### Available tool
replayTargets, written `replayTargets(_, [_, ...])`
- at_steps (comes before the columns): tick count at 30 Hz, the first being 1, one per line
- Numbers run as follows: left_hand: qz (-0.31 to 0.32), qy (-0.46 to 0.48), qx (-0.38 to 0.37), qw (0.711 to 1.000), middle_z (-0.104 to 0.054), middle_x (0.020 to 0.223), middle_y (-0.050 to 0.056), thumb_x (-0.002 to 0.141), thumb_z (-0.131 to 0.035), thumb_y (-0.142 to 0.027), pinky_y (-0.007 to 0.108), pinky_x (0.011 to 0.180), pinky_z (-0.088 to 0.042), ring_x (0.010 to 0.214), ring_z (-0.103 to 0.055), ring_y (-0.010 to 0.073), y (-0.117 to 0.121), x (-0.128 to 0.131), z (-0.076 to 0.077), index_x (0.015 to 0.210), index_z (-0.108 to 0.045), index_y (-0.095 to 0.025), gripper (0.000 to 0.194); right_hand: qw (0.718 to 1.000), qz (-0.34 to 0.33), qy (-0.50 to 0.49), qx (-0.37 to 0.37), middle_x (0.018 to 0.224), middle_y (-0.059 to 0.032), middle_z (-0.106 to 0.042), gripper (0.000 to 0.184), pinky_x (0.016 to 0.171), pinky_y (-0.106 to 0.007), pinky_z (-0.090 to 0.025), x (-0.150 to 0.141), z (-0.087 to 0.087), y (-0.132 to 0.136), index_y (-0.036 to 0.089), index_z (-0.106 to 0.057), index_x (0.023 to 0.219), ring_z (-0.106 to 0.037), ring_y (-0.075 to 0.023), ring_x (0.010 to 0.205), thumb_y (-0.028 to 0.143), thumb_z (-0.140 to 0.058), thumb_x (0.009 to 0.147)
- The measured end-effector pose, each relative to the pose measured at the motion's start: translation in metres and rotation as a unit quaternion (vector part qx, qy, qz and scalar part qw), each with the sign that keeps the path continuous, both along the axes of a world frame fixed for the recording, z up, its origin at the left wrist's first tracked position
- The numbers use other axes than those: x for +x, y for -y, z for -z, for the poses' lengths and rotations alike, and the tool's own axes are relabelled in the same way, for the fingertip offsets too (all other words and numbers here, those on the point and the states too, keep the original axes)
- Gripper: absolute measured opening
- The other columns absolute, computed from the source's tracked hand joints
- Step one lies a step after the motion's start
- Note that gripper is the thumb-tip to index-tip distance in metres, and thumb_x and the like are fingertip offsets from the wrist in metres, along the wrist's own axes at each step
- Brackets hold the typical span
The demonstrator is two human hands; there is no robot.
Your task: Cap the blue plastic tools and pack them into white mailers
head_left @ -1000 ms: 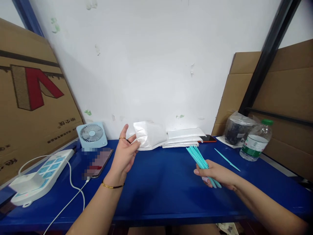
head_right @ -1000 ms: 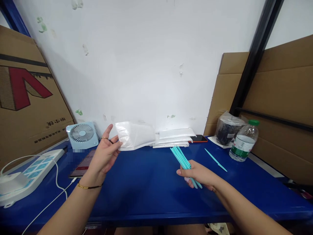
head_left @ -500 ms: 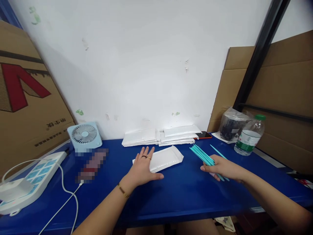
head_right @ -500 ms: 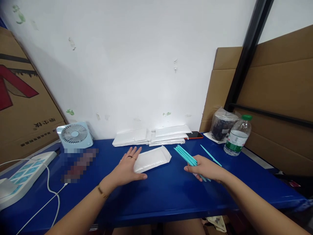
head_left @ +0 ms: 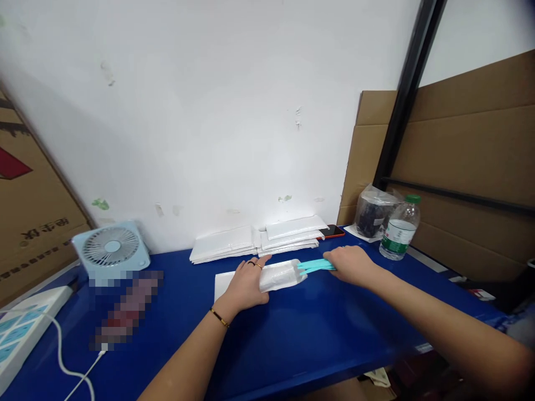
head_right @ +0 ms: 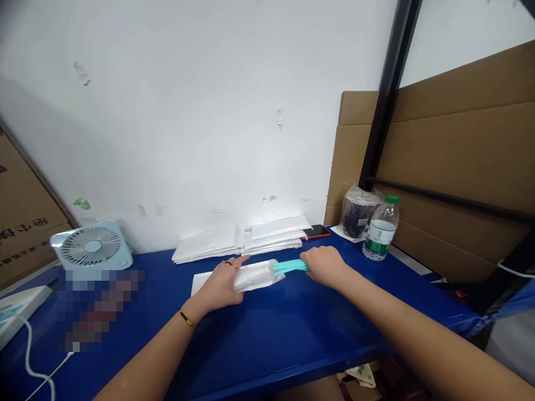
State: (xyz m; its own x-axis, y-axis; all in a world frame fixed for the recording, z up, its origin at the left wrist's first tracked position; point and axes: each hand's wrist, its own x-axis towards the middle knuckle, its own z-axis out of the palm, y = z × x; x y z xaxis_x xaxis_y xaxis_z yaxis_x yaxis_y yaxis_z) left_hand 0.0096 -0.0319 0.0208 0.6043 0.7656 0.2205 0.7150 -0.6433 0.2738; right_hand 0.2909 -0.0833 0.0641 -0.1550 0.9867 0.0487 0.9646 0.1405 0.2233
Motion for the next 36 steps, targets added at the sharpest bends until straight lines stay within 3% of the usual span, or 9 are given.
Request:
replayTargets(7, [0.035, 0.066, -0.031, 0.997, -0.044, 0.128, 0.008, 0.057, -0.062, -0.023, 0.037, 0.092, -0.037, 0.111, -0.048, 0.0278, 0.009, 0.009, -0.01, 0.138, -0.024, -0.027, 0.09, 0.997, -0.066, 0.04, 0.0, 0.081, -0.0163, -0.068, 0.014, 0.064, -0.033, -0.042, -0.034, -0.018, -0.008, 0.012, -0.064, 0.085, -0.064, -0.0288, 0.078, 0.013, -0.052, 0.078])
replayTargets(12, [0.025, 0.02, -0.011, 0.999, -0.046, 0.123, 0.01, 0.053, -0.069, -0.031, 0.04, 0.093, -0.033, 0.112, -0.045, 0.0303, 0.016, 0.016, -0.005, 0.14, -0.02, -0.026, 0.1, 0.996, -0.068, 0.043, -0.027, 0.086, -0.019, -0.067, 0.015, 0.072, -0.036, -0.043, -0.07, -0.032, -0.009, 0.011, -0.065, 0.088, -0.063, -0.03, 0.087, 0.016, -0.06, 0.075])
replayTargets(17, [0.009, 0.041, 0.017, 0.999, -0.051, 0.117, 0.007, 0.055, -0.061, -0.013, 0.039, 0.091, -0.034, 0.109, -0.047, 0.0272, 0.017, 0.02, 0.0, 0.134, -0.031, -0.028, 0.086, 0.993, -0.081, 0.041, -0.07, 0.09, -0.0175, -0.066, 0.033, 0.073, -0.037, -0.044, -0.091, -0.048, -0.009, 0.012, -0.062, 0.094, -0.063, -0.0295, 0.087, 0.019, -0.071, 0.063])
replayTargets(20, [0.028, 0.158, -0.025, 0.987, -0.051, 0.12, 0.006, 0.056, -0.056, -0.008, 0.035, 0.09, -0.038, 0.107, -0.049, 0.0242, 0.012, 0.022, -0.007, 0.13, -0.035, -0.026, 0.079, 0.992, -0.097, 0.024, -0.074, 0.089, -0.0141, -0.065, 0.049, 0.071, -0.036, -0.045, -0.1, -0.08, -0.014, 0.012, -0.06, 0.099, -0.063, -0.029, 0.084, 0.021, -0.077, 0.054])
replayTargets(23, [0.065, 0.283, -0.104, 0.951, -0.054, 0.113, 0.006, 0.06, -0.056, -0.01, 0.031, 0.081, -0.044, 0.094, -0.054, 0.0199, 0.009, 0.022, -0.017, 0.13, -0.031, -0.021, 0.075, 0.987, -0.135, 0.0, -0.085, 0.086, -0.0078, -0.064, 0.062, 0.067, -0.033, -0.044, -0.11, -0.128, -0.02, 0.015, -0.06, 0.102, -0.062, -0.0269, 0.079, 0.019, -0.081, 0.044])
replayTargets(26, [0.078, 0.371, -0.165, 0.911, -0.056, 0.105, 0.005, 0.066, -0.057, -0.017, 0.028, 0.072, -0.046, 0.084, -0.056, 0.017, 0.009, 0.018, -0.025, 0.131, -0.027, -0.018, 0.071, 0.97, -0.223, -0.063, -0.078, 0.088, -0.0022, -0.061, 0.055, 0.071, -0.03, -0.043, -0.115, -0.171, -0.022, 0.017, -0.059, 0.106, -0.059, -0.0202, 0.08, 0.031, -0.076, 0.056])
replayTargets(28, [0.078, 0.406, -0.171, 0.894, -0.055, 0.106, 0.006, 0.066, -0.059, -0.022, 0.029, 0.073, -0.045, 0.087, -0.055, 0.0181, 0.008, 0.012, -0.026, 0.129, -0.028, -0.017, 0.071, 0.948, -0.287, -0.105, -0.093, 0.093, -0.0013, -0.06, 0.051, 0.075, -0.028, -0.042, -0.11, -0.186, -0.021, 0.016, -0.059, 0.109, -0.058, -0.0171, 0.084, 0.041, -0.069, 0.066])
replayTargets(32, [0.111, 0.405, -0.196, 0.886, -0.054, 0.109, 0.008, 0.065, -0.062, -0.027, 0.03, 0.077, -0.044, 0.092, -0.053, 0.0199, 0.0, -0.002, -0.023, 0.128, -0.031, -0.015, 0.071, 0.903, -0.397, -0.125, -0.108, 0.119, -0.0026, -0.049, 0.042, 0.086, -0.028, -0.037, -0.092, -0.179, -0.026, 0.017, -0.062, 0.104, -0.049, -0.0182, 0.105, 0.041, -0.066, 0.07])
replayTargets(36, [0.161, 0.357, -0.238, 0.889, -0.057, 0.097, 0.005, 0.064, -0.059, -0.024, 0.027, 0.07, -0.044, 0.081, -0.052, 0.0171, -0.014, -0.012, -0.036, 0.119, -0.04, -0.013, 0.06, 0.898, -0.411, -0.149, -0.046, 0.118, -0.0051, -0.05, 0.024, 0.083, -0.027, -0.039, -0.082, -0.157, -0.021, 0.015, -0.066, 0.09, -0.052, -0.0165, 0.099, 0.035, -0.062, 0.076])
